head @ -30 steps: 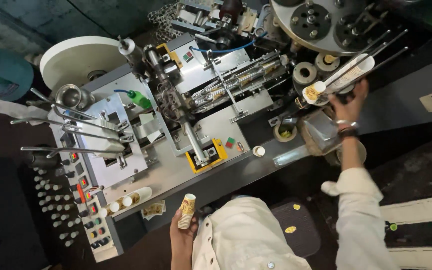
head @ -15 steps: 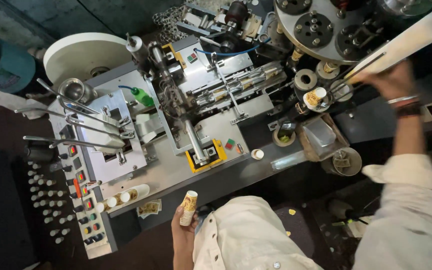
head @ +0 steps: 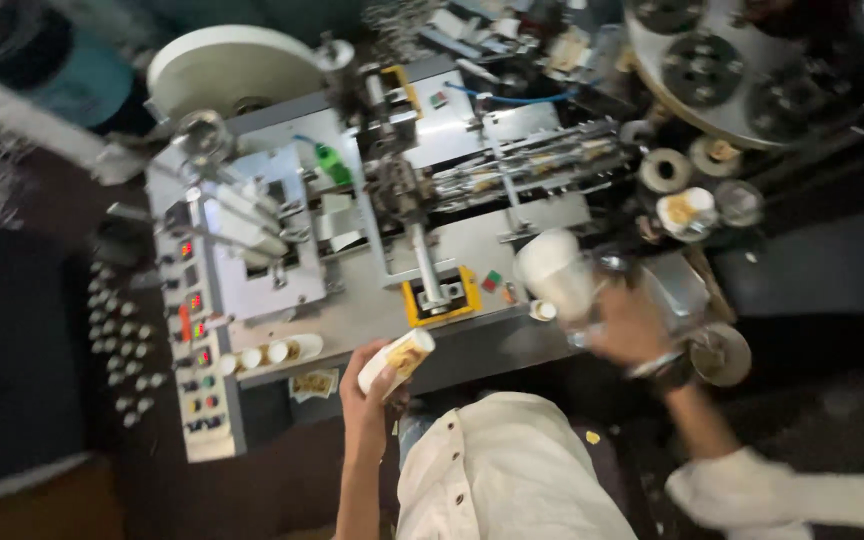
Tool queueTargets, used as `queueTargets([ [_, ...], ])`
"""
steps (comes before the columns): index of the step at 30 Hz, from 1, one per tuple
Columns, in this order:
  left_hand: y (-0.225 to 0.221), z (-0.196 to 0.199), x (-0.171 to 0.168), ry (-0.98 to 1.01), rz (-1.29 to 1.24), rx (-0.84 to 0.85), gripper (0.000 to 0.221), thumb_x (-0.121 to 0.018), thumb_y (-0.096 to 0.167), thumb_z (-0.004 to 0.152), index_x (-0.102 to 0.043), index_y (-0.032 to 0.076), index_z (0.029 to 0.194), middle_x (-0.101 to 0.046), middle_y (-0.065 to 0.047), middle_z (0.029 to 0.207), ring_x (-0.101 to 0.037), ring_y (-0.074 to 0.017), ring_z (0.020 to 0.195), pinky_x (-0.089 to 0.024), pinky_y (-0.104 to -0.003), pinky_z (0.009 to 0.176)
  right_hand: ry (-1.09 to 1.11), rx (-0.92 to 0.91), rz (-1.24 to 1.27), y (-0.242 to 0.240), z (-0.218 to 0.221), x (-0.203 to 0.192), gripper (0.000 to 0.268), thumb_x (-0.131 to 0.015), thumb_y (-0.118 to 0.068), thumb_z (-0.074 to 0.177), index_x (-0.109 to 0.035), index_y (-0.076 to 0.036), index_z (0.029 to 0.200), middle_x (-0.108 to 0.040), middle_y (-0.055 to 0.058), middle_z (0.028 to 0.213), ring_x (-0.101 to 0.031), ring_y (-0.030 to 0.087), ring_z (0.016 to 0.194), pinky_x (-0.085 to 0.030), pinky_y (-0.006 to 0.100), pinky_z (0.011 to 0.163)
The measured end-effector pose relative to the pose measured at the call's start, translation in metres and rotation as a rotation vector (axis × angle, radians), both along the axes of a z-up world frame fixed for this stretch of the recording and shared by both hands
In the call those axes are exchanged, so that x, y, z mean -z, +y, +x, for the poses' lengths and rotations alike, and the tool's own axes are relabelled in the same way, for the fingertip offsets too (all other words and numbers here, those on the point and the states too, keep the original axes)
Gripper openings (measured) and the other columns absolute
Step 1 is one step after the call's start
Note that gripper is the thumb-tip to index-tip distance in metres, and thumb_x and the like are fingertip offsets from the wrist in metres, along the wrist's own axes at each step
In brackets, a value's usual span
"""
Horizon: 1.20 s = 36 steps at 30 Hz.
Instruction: Pack manufactured paper cups into plastic bags at a production machine.
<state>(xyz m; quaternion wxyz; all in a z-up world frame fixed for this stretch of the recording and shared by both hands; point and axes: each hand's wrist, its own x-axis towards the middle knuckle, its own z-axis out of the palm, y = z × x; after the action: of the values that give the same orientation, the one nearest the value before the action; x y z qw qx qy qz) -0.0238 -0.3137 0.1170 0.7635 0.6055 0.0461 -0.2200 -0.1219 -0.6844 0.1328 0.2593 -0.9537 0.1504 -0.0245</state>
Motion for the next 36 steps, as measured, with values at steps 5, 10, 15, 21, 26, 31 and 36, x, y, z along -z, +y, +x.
queueTargets([
  [5,-0.004,0.005,-0.029,-0.176,0.229,0.074,0.039,-0.073,0.019,0.088,-0.064,0.003,0.122,-0.072,-0.007,0.096,-0.062,-0.0103,0.072,-0.053,-0.025,0.063,-0.109,-0.334,0.340,0.074,-0.007,0.073,0.057,-0.076,-0.029,0.084,-0.057,-0.002,0.131,-0.066,0.020,0.121,-0.064,0.040,0.113,-0.051,0.045,0.096],
  [10,0.014,0.001,-0.048,-0.435,0.474,0.220,0.039,-0.077,0.021,0.087,-0.066,0.001,0.119,-0.071,-0.007,0.101,-0.064,-0.0107,0.087,-0.055,-0.026,0.074,0.027,-0.419,0.432,0.087,-0.005,0.060,0.062,-0.078,-0.022,0.080,-0.054,-0.004,0.135,-0.063,0.018,0.127,-0.063,0.038,0.114,-0.052,0.042,0.095],
  [15,0.042,-0.006,-0.026,-0.475,0.562,0.397,0.041,-0.077,0.023,0.086,-0.069,0.000,0.120,-0.074,-0.008,0.107,-0.070,-0.0132,0.094,-0.056,-0.028,0.081,0.123,-0.474,0.664,0.067,0.005,0.047,0.066,-0.085,-0.022,0.080,-0.058,-0.008,0.139,-0.072,0.011,0.128,-0.071,0.024,0.115,-0.056,0.038,0.098],
  [21,0.052,-0.026,-0.025,-0.013,0.148,0.419,0.070,-0.081,0.029,0.082,-0.057,0.006,0.144,-0.073,-0.010,0.118,-0.073,-0.0144,0.093,-0.061,-0.030,0.064,-0.483,-0.150,1.261,0.078,0.036,0.050,0.113,-0.091,-0.030,0.076,-0.022,-0.007,0.163,-0.069,0.017,0.119,-0.071,0.022,0.109,-0.059,0.036,0.095],
  [26,0.056,-0.034,-0.022,-0.099,0.133,0.498,0.080,-0.079,0.030,0.085,-0.046,0.008,0.155,-0.066,-0.014,0.134,-0.071,-0.0162,0.095,-0.064,-0.032,0.071,-0.632,0.099,1.465,0.150,0.073,0.040,0.100,-0.089,-0.035,0.083,-0.034,-0.002,0.160,-0.068,0.016,0.120,-0.071,0.022,0.106,-0.061,0.035,0.092],
  [31,0.077,-0.037,-0.020,-0.716,0.181,0.438,0.083,-0.073,0.014,0.095,-0.031,0.004,0.165,-0.048,-0.027,0.153,-0.056,-0.0342,0.126,-0.049,-0.044,0.098,-0.357,0.051,1.403,0.210,0.091,0.032,0.076,-0.075,-0.045,0.090,-0.045,-0.002,0.145,-0.071,0.015,0.120,-0.072,0.021,0.097,-0.061,0.030,0.072],
  [36,0.118,-0.036,0.016,-0.367,0.127,0.353,0.083,-0.072,0.019,0.100,-0.027,0.009,0.169,-0.058,-0.015,0.146,-0.059,-0.0188,0.124,-0.048,-0.034,0.104,-0.058,-0.182,1.364,0.257,0.093,0.074,0.058,-0.067,-0.039,0.096,-0.052,0.004,0.132,-0.071,0.016,0.123,-0.072,0.023,0.105,-0.061,0.033,0.084],
])
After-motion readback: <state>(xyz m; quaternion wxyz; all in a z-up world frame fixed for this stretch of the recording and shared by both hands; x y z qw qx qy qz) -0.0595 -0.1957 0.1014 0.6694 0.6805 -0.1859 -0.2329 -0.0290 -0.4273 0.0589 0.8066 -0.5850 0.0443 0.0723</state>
